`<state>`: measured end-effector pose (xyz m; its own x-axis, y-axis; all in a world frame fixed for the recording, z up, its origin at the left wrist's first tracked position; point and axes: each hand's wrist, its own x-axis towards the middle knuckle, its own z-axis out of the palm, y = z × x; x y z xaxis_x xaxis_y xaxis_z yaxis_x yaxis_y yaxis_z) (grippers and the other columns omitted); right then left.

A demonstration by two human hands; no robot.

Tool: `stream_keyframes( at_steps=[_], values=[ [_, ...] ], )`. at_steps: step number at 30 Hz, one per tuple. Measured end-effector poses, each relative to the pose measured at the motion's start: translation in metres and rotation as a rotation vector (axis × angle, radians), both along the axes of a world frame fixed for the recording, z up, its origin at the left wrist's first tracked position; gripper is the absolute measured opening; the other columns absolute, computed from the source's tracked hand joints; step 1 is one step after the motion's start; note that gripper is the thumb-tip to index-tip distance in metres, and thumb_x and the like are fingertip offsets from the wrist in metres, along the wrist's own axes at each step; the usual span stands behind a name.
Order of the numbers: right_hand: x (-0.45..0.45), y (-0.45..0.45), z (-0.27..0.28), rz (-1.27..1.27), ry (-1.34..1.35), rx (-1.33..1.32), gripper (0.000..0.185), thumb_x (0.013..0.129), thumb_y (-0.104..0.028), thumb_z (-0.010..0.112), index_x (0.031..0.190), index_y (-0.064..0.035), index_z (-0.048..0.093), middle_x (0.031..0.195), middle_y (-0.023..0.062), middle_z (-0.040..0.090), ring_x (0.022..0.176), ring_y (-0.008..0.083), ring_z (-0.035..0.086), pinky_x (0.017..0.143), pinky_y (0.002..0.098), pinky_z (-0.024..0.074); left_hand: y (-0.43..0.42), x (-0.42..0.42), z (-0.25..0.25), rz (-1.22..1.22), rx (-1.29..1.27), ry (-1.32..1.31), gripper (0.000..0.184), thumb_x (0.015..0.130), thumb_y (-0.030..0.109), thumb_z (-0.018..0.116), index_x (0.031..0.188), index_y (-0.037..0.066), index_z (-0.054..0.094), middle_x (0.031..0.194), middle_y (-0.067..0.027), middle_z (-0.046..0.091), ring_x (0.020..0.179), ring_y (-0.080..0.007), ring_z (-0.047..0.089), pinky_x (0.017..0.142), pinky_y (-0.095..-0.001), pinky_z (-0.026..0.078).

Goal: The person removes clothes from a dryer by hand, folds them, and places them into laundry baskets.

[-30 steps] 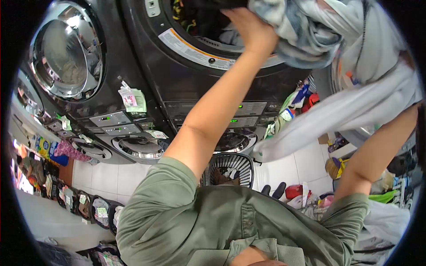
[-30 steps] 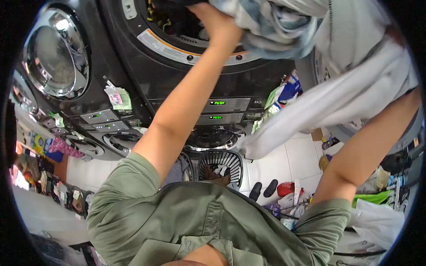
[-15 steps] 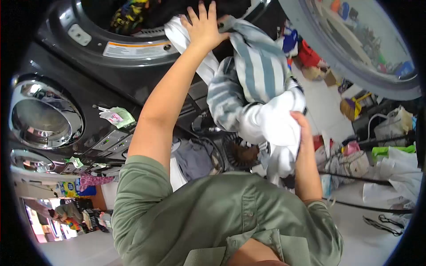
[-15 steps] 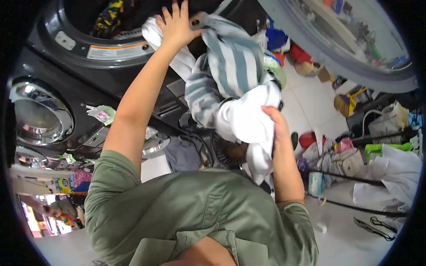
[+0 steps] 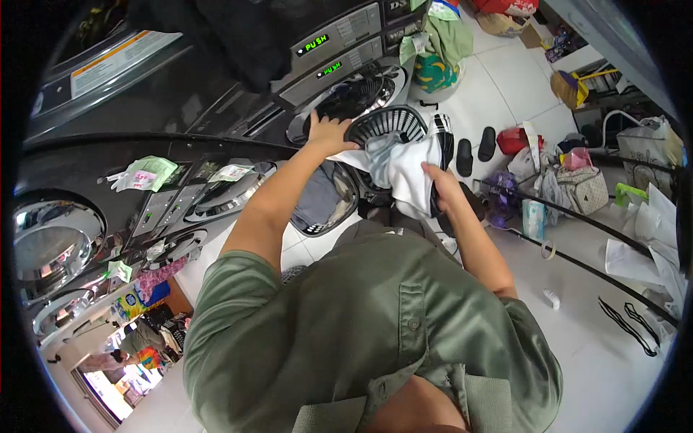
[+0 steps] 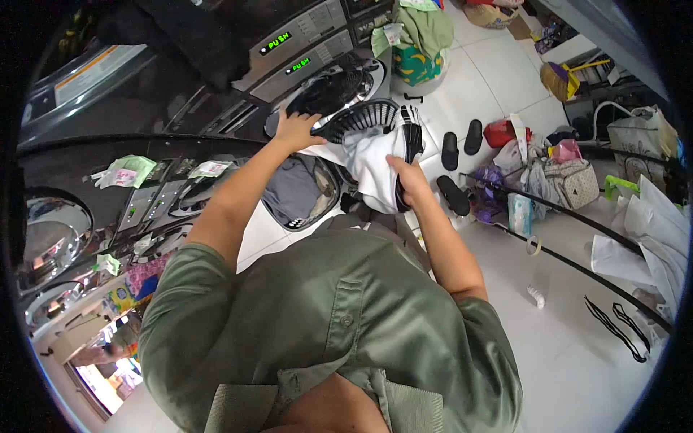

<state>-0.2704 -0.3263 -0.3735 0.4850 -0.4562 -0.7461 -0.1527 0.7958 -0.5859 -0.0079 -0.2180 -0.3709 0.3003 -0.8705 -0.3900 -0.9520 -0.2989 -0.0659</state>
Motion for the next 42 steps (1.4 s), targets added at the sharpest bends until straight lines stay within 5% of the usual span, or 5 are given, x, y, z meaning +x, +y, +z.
stream_keyframes(
  at_steps=[8, 14, 20, 24, 42],
  values=[
    [0.010, 0.001, 0.026, 0.390, 0.000, -0.467, 0.034, 0.077, -0.025, 0.061, 0.098, 0.0020, 0.057, 0.086, 0.0059, 0.059, 0.076, 0.0132, 0.053, 0.068, 0.0274, 0.0419, 0.015, -0.016, -0.058, 0.473, -0.222, 1.034, 0.072, 0.068, 0.038, 0.065, 0.125, 0.005, 0.036, 0.112, -0.0188, 0.052, 0.105, -0.0317, 0.049, 0.088, -0.0365, 0.038],
    [0.044, -0.042, 0.161, 0.623, -0.251, -0.574, 0.054, 0.072, -0.036, 0.066, 0.103, 0.0066, 0.052, 0.089, 0.0101, 0.060, 0.086, 0.0164, 0.056, 0.075, 0.0276, 0.0446, -0.054, -0.038, 0.120, -0.335, -0.797, 0.744, 0.086, 0.064, 0.018, 0.071, 0.132, 0.005, 0.019, 0.128, -0.0110, 0.037, 0.113, -0.0199, 0.040, 0.096, -0.0315, 0.031],
    [0.061, -0.095, 0.219, 0.588, -0.432, -0.546, 0.064, 0.066, -0.037, 0.070, 0.108, 0.0063, 0.050, 0.098, 0.0142, 0.058, 0.092, 0.0194, 0.056, 0.077, 0.0299, 0.0462, -0.049, -0.018, 0.218, 0.355, -0.889, 1.539, 0.033, 0.071, 0.010, 0.061, 0.101, -0.002, 0.055, 0.095, -0.0063, 0.061, 0.083, -0.0140, 0.059, 0.075, -0.0269, 0.046],
    [0.078, -0.083, 0.237, 0.451, -0.656, -1.367, 0.082, 0.062, -0.024, 0.072, 0.127, -0.0034, 0.027, 0.111, 0.0104, 0.049, 0.105, 0.0185, 0.046, 0.091, 0.0300, 0.0339, -0.058, -0.039, 0.268, -0.046, -0.843, 0.492, 0.036, 0.064, 0.020, 0.064, 0.090, -0.004, 0.058, 0.083, -0.0111, 0.062, 0.077, -0.0166, 0.060, 0.067, -0.0283, 0.047],
    [0.082, -0.133, 0.299, 0.721, -0.588, -1.133, 0.039, 0.055, -0.011, 0.073, 0.087, -0.0035, 0.052, 0.090, 0.0059, 0.054, 0.082, 0.0142, 0.051, 0.074, 0.0253, 0.0387, 0.074, 0.052, 0.283, 0.127, -0.517, 1.191, 0.039, 0.062, 0.011, 0.071, 0.096, -0.003, 0.057, 0.085, -0.0047, 0.060, 0.078, -0.0098, 0.053, 0.075, -0.0231, 0.042]
  ],
)
